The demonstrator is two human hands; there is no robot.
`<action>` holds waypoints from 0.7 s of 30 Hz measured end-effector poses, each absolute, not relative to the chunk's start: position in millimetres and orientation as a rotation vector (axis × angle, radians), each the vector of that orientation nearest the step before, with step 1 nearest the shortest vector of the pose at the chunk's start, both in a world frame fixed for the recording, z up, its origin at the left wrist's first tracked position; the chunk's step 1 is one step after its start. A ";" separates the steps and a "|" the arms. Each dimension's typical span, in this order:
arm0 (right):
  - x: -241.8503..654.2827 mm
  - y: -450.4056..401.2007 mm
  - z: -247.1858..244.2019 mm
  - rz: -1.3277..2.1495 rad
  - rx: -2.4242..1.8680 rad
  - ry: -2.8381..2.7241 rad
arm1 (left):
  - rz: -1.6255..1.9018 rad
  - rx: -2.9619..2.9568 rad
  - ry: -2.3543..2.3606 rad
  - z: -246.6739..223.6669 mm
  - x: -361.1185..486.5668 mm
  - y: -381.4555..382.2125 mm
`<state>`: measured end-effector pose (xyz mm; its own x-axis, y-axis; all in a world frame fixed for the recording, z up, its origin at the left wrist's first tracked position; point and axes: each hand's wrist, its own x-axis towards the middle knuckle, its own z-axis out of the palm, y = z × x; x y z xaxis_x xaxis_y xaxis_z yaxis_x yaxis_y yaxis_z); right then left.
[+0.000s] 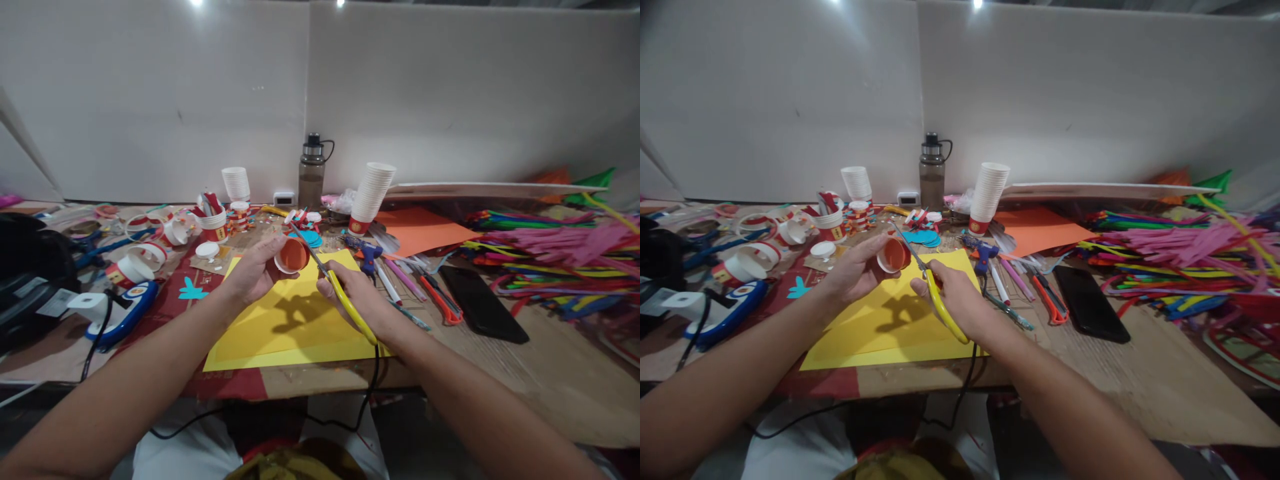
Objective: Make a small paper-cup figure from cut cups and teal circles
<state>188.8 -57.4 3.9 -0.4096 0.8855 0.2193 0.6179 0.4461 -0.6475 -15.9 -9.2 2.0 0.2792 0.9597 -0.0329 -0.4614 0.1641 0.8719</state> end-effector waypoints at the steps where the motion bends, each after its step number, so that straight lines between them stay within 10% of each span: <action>1: 189.0 -57.2 3.4 0.646 -1.257 -2.159 | 1.139 0.886 0.708 2.5 -16.0 -9.3; 21: 190.6 -58.7 1.0 0.648 -1.307 -2.154 | 1.117 0.934 0.755 3.2 -21.8 -5.1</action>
<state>190.6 -58.7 1.0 -0.3888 0.9008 0.1933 0.6445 0.4158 -0.6417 -21.8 -5.1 3.2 0.2778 0.9596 -0.0448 -0.3991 0.1578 0.9032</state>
